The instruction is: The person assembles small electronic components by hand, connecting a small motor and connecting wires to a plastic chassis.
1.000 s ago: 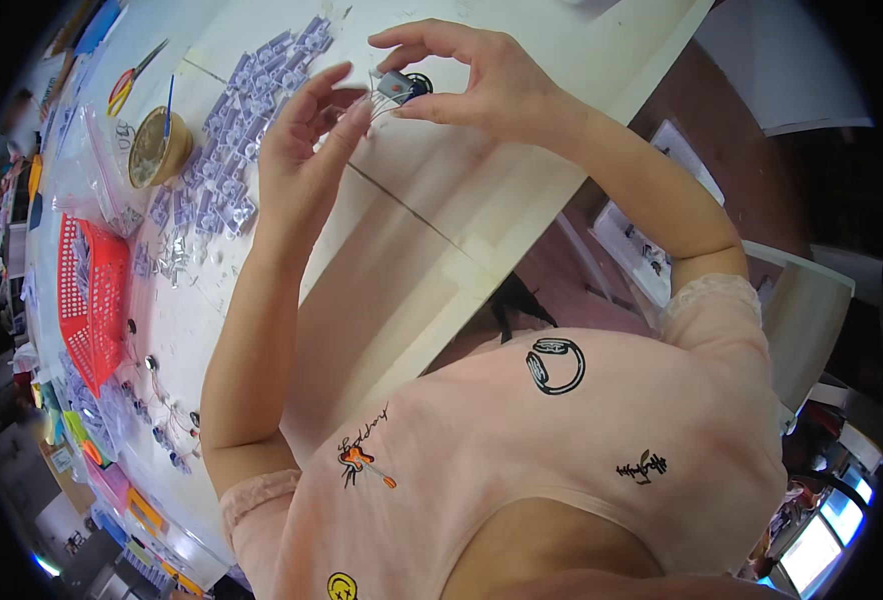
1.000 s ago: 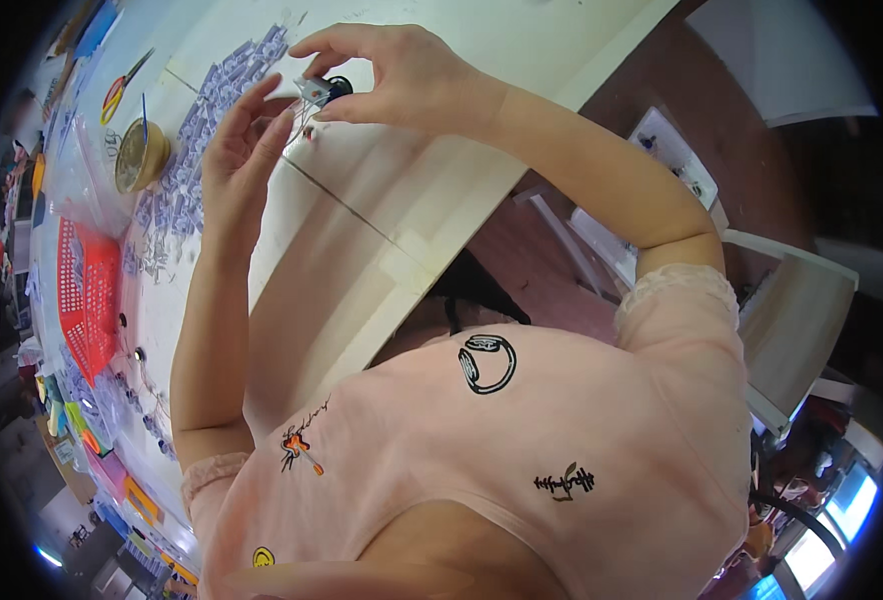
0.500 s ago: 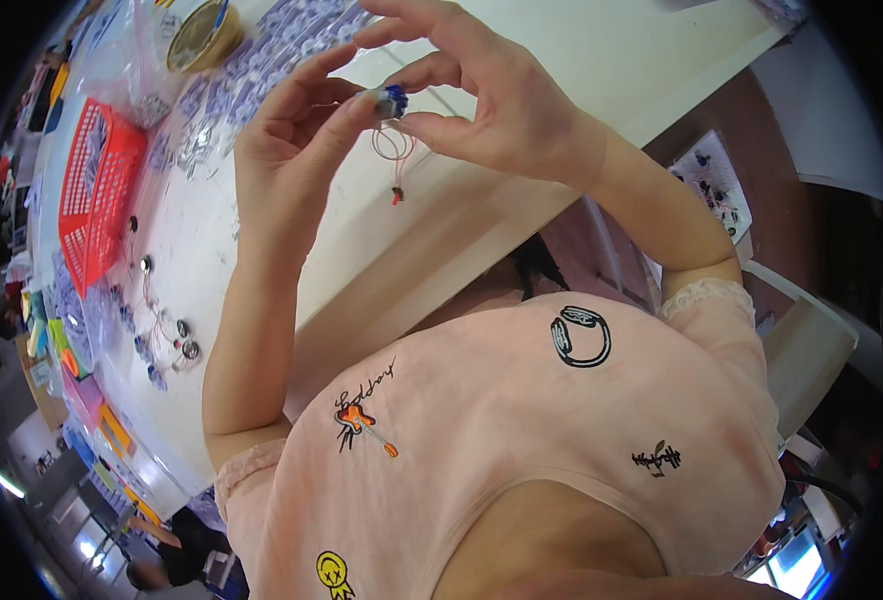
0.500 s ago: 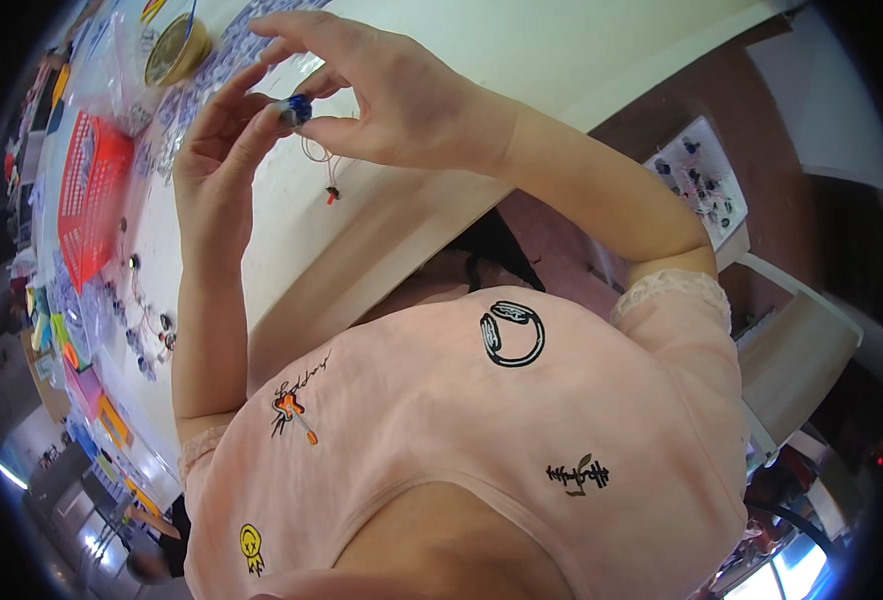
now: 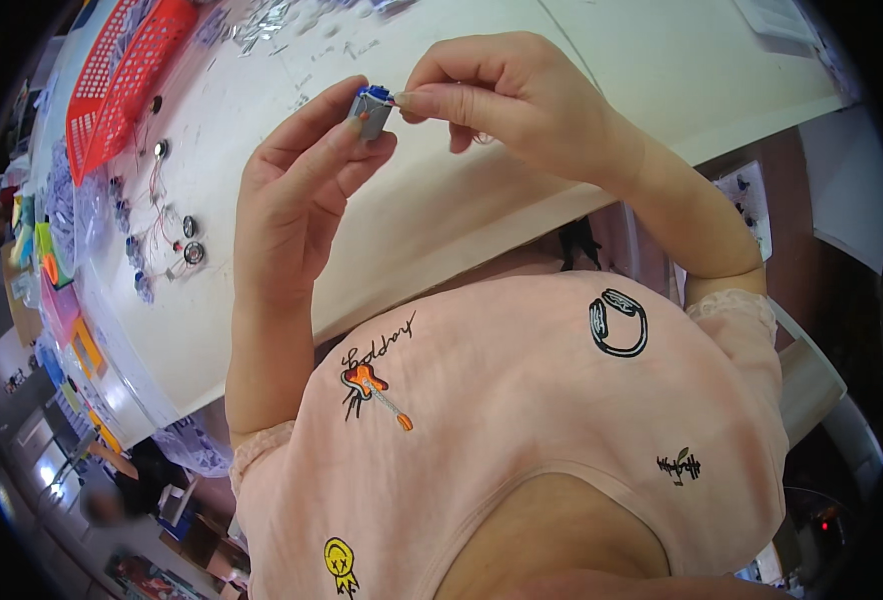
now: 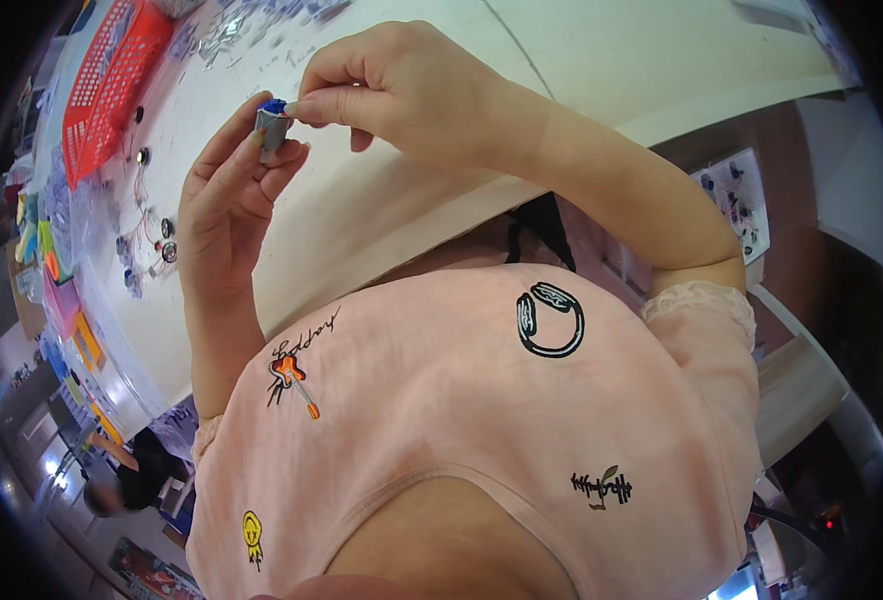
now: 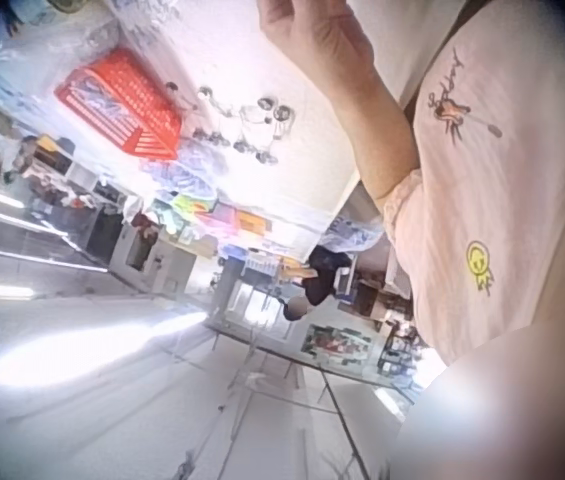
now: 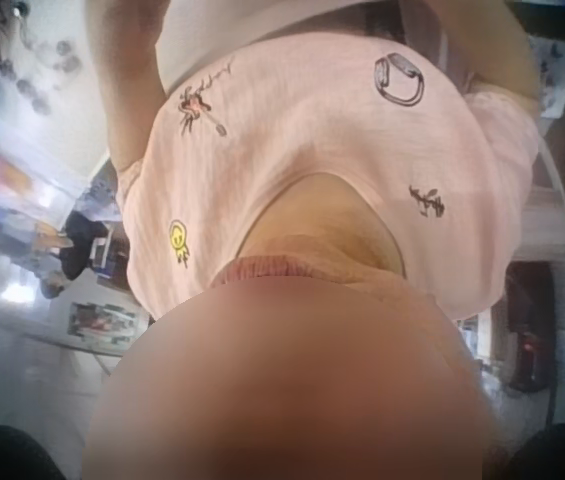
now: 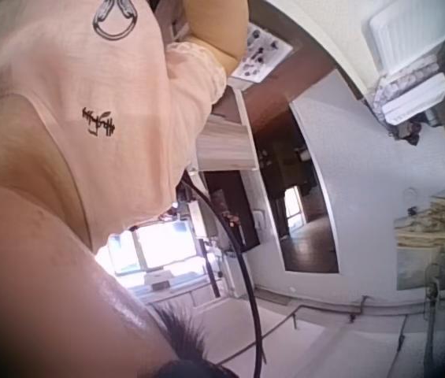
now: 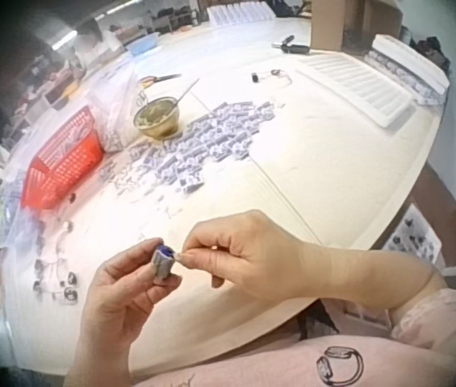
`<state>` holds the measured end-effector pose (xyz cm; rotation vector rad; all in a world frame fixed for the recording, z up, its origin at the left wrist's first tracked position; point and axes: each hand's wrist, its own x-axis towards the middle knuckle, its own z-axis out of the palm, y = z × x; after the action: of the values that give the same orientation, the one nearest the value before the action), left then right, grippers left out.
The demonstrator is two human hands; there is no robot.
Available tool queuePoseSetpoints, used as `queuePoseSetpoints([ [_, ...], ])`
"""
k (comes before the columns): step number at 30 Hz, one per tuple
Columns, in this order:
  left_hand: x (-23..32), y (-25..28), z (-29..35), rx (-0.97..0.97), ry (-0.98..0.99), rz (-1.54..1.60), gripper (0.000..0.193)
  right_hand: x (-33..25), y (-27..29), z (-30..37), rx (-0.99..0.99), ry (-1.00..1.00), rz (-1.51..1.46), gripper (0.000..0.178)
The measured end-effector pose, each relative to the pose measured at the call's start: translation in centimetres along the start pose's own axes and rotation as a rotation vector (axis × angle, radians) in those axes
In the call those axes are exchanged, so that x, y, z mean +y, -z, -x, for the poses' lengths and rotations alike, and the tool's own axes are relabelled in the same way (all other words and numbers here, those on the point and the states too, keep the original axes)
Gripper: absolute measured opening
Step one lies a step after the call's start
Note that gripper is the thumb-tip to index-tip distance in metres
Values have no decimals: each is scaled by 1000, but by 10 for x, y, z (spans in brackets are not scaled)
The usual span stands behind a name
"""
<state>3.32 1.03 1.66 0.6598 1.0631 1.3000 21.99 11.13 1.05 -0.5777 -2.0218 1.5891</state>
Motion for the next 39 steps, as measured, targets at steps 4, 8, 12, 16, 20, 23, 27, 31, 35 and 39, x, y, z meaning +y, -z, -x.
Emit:
queuePoseSetpoints([
  [4,-5,21,8,-101,54,218,39,-5,-11,-12,-142,-242,-188,19],
  [8,-8,35,13,-69,27,224,39,-4,-30,-16,39,-83,71,11],
  [12,-6,36,18,122,-127,-15,38,-12,-30,-27,80,487,762,18],
  [16,-4,32,22,146,-184,-99,37,-1,-43,-29,155,607,938,17],
  [20,-2,35,21,75,-181,-207,38,5,-44,-28,188,632,931,7],
  [23,-2,43,22,112,-190,-254,38,-10,-43,-31,-6,237,601,9],
  [27,2,48,22,181,-89,-20,36,-26,-20,-41,-267,-440,41,18],
  [31,-1,60,15,18,8,83,37,-20,-2,-48,-246,-683,-49,19],
  [35,-6,57,9,44,25,64,37,-6,-4,-39,-27,-82,428,18],
  [39,-9,53,9,56,14,53,37,-13,-22,-37,-75,208,505,17],
])
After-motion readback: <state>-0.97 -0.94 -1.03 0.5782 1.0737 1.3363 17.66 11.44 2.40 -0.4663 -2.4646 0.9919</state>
